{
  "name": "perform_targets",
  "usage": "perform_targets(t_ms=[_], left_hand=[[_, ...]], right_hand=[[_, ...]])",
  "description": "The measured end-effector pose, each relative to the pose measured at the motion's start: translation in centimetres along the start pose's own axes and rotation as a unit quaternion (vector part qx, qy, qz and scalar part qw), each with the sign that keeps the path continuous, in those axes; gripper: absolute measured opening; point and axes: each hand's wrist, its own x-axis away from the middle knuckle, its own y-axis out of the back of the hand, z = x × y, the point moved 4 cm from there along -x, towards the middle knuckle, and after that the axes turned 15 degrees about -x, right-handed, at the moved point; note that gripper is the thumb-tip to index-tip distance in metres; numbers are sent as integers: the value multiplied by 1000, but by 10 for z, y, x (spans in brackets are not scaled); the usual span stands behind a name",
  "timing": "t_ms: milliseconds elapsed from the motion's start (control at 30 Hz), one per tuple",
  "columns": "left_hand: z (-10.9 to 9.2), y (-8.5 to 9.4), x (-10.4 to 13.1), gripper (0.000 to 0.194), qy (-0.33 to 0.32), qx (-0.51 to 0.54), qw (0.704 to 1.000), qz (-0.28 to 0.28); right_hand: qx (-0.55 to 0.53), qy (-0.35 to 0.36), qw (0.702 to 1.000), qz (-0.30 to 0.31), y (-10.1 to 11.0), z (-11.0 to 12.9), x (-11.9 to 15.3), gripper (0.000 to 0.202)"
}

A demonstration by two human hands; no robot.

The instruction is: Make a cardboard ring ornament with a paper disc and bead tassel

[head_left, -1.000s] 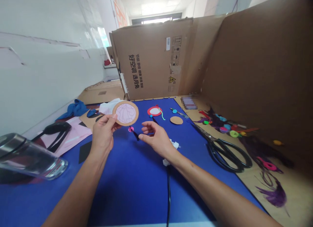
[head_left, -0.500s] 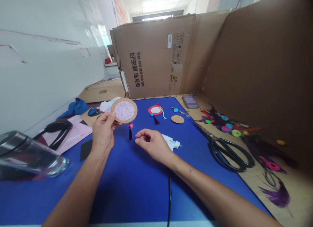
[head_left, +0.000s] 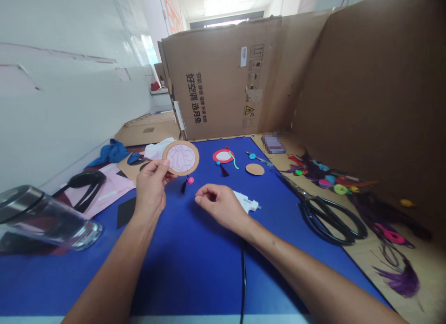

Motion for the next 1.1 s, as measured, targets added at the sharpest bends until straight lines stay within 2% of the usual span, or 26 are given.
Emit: perform_targets(t_ms=[200,333,400,467,600,733,1100], left_hand=[[0,-2,2,42,4,5,1000,13],[2,-6,7,42,-3,2,1000,28],[4,-9,11,41,2,-9,999,44],[6,-12,15,41,5,-17,999,51],[6,-21,24,39,1,-26,996,87],[4,-27,31,36,1,-19,994,107],[5,-37,41,33,2,-25,990,141]], right_hand=[[-3,10,1000,-7,5,-3,-2,11],[-62,17,997,-52,17,-4,-8,18],[-111,10,989,-92,25,-5,-11,27],[-159,21,981,-111,31,-5,-14,45],[-215,37,971,-96,34,-2,-17,64],[-237,38,968,-67,30,0,-18,64],[-249,24,964,-88,28,3,-16,59]])
